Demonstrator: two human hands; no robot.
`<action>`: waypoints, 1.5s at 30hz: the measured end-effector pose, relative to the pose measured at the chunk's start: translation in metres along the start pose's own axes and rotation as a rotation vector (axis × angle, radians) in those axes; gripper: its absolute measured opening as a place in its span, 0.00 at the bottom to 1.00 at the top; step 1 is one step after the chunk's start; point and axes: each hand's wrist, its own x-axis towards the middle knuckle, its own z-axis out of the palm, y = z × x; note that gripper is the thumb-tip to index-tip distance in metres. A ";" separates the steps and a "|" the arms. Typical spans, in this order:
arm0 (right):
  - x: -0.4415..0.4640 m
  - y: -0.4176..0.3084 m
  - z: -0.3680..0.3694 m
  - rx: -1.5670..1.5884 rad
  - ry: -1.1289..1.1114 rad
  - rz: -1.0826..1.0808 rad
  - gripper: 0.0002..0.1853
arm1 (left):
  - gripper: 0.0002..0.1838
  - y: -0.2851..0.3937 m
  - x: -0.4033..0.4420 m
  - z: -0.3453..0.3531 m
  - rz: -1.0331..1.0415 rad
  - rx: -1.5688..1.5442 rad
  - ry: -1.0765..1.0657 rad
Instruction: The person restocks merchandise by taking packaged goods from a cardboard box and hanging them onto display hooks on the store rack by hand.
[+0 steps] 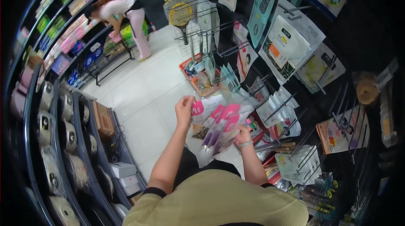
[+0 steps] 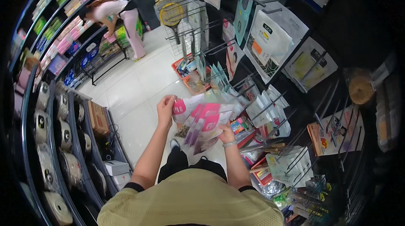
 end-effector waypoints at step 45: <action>0.151 -0.009 0.084 0.289 0.379 -0.960 0.25 | 0.07 -0.040 0.399 0.083 -0.081 0.007 -0.561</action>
